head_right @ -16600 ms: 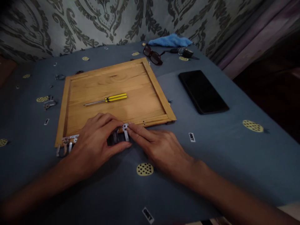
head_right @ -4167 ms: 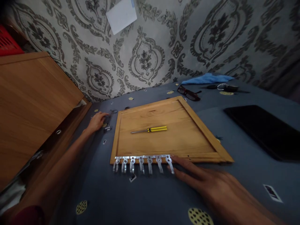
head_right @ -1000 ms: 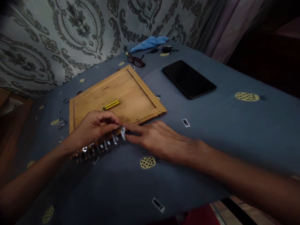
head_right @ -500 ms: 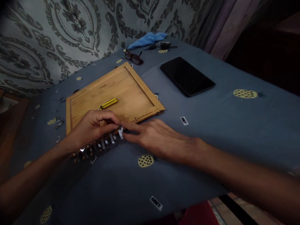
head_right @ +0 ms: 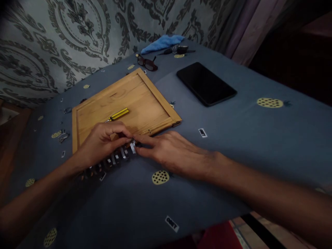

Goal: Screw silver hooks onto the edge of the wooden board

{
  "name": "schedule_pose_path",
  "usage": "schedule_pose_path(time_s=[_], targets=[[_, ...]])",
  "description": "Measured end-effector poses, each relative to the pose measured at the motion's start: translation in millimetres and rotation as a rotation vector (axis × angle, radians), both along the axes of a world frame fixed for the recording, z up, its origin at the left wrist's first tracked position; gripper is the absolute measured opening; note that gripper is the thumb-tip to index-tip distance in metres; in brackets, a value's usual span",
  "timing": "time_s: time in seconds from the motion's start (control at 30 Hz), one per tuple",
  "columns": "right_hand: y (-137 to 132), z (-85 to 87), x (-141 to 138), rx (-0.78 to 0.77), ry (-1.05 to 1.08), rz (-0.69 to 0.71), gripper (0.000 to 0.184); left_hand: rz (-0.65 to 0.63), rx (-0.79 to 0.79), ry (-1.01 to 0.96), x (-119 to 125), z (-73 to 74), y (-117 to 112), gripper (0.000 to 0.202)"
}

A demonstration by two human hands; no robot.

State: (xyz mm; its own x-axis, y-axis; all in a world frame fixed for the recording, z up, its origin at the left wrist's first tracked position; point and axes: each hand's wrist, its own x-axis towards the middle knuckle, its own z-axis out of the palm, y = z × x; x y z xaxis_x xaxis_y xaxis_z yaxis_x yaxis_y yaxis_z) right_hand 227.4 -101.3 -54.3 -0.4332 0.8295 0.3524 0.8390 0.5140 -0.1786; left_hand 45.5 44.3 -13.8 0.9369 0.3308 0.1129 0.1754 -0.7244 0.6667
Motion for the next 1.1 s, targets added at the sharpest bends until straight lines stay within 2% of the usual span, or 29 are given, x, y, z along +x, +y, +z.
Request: schedule_pose_path(time_s=[0.17,0.27,0.33,0.5,0.63,0.7,0.83,1.1], targets=[[0.0,-2.9,0.1,0.013,-0.002,0.010,0.045,-0.031,0.035,0.014,2.8,1.3,-1.7,0.018],[-0.4,-2.2,-0.3,0.008,-0.019,-0.003,0.049,-0.022,0.014,0.075,1.3,7.8,-0.2,0.009],[-0.6,-1.1,-0.5,0.004,-0.026,-0.004,0.052,0.035,0.008,0.108,-3.8,14.9,0.9,0.005],[0.5,-0.1,-0.6,0.004,-0.045,0.001,0.058,0.194,0.087,0.118,-24.6,27.4,-9.0,0.019],[1.9,-1.1,-1.1,-0.006,-0.049,0.006,0.056,0.214,0.314,0.212,-30.4,18.8,-31.7,0.034],[2.0,-1.8,-1.1,0.008,-0.038,0.005,0.054,0.240,0.372,0.257,-27.7,12.8,-41.7,0.040],[2.2,-3.3,-0.7,0.015,-0.028,-0.001,0.051,0.267,0.396,0.288,-20.0,7.1,-51.2,0.041],[1.3,-4.0,-0.5,-0.006,0.016,0.023,0.049,0.319,0.405,0.301,-15.6,1.2,-52.9,0.032]])
